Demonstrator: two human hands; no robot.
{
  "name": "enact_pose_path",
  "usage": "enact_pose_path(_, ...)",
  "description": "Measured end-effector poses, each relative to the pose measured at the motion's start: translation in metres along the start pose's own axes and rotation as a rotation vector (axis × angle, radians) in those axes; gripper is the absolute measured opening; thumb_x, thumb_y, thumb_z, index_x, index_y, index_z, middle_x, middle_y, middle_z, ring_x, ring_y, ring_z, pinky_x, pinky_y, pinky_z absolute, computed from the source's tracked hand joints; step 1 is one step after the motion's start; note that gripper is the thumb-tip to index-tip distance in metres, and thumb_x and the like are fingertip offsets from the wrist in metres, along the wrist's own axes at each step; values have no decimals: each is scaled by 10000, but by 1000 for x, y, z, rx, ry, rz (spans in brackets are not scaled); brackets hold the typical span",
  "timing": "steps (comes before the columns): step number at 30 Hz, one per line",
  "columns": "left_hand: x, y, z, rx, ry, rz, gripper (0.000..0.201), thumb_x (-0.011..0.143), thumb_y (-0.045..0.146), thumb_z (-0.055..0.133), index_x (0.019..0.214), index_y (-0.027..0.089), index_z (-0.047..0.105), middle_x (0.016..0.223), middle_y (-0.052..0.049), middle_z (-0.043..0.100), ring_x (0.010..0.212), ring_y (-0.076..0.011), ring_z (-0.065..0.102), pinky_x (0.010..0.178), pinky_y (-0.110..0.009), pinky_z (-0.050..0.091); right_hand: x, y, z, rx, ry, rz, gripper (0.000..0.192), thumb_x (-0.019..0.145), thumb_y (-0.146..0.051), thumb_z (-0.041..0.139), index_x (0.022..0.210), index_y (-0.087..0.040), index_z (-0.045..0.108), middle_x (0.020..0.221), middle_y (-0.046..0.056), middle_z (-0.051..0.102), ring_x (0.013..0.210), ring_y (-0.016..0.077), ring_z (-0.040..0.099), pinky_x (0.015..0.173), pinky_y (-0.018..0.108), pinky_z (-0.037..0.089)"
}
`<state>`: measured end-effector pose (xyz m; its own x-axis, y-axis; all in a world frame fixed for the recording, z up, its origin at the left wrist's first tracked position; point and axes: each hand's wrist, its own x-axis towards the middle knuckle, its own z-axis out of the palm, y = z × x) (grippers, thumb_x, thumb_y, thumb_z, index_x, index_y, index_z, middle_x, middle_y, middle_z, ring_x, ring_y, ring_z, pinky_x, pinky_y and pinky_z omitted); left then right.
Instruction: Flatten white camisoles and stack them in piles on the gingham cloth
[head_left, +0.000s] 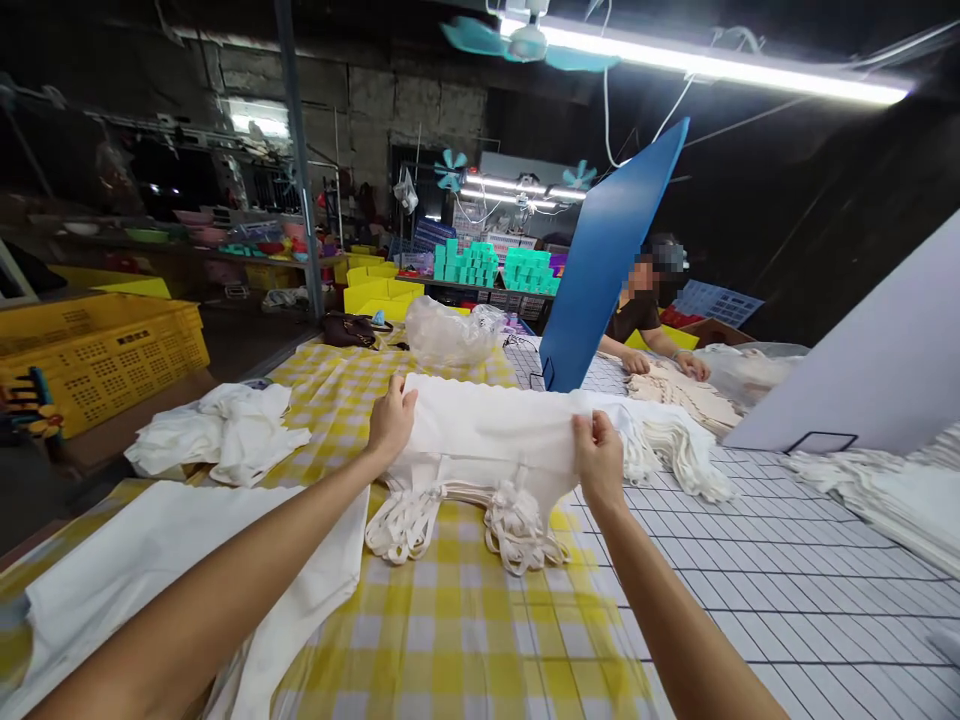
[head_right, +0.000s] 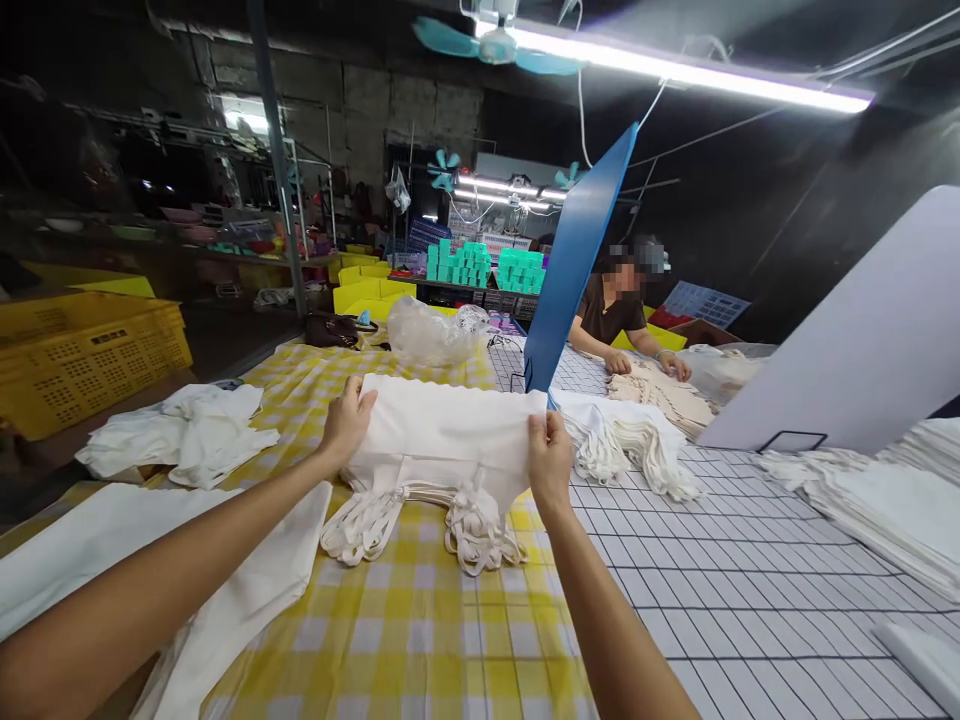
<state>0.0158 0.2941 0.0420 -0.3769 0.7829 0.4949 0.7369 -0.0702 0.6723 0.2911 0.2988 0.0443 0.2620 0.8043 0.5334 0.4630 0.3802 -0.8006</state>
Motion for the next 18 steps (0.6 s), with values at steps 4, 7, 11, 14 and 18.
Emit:
enact_pose_path(4, -28, 25, -51, -147, 59, 121, 86, 828, 283, 428, 848, 201, 441, 680, -2, 573, 613, -161, 552, 552, -232, 331, -26, -49, -45, 271, -92, 111, 366, 728, -513, 554, 869, -176, 588, 618, -26, 501, 533, 97, 421, 461, 201, 328)
enact_pose_path(7, -58, 37, -93, -242, 24, 107, 147, 808, 350, 448, 821, 205, 437, 565, 36, 508, 497, -133, 489, 486, -216, 309, -54, -79, -78, 342, -104, 215, 395, 675, -507, 632, 879, -169, 626, 624, -11, 543, 518, 98, 456, 438, 198, 354)
enact_pose_path(11, -101, 49, -149, -514, -152, -29, 233, 765, 431, 483, 822, 213, 423, 546, 53, 516, 422, -108, 458, 412, -193, 304, -93, -112, -120, 395, -90, 370, 390, 602, -468, 708, 862, -183, 653, 591, -3, 578, 469, 113, 496, 403, 213, 392)
enact_pose_path(14, -127, 50, -174, -707, -290, -165, 286, 723, 445, 526, 852, 214, 417, 543, 62, 521, 421, -110, 484, 413, -193, 351, -117, -129, -142, 386, -70, 467, 378, 549, -445, 743, 823, -199, 654, 587, -3, 598, 436, 111, 491, 391, 223, 399)
enact_pose_path(18, -149, 26, -152, -603, -358, -254, 237, 757, 389, 500, 882, 196, 446, 568, 48, 528, 462, -115, 500, 447, -200, 369, -127, -109, -144, 272, -160, 527, 348, 563, -449, 712, 808, -209, 649, 623, -3, 616, 468, 118, 502, 452, 243, 423)
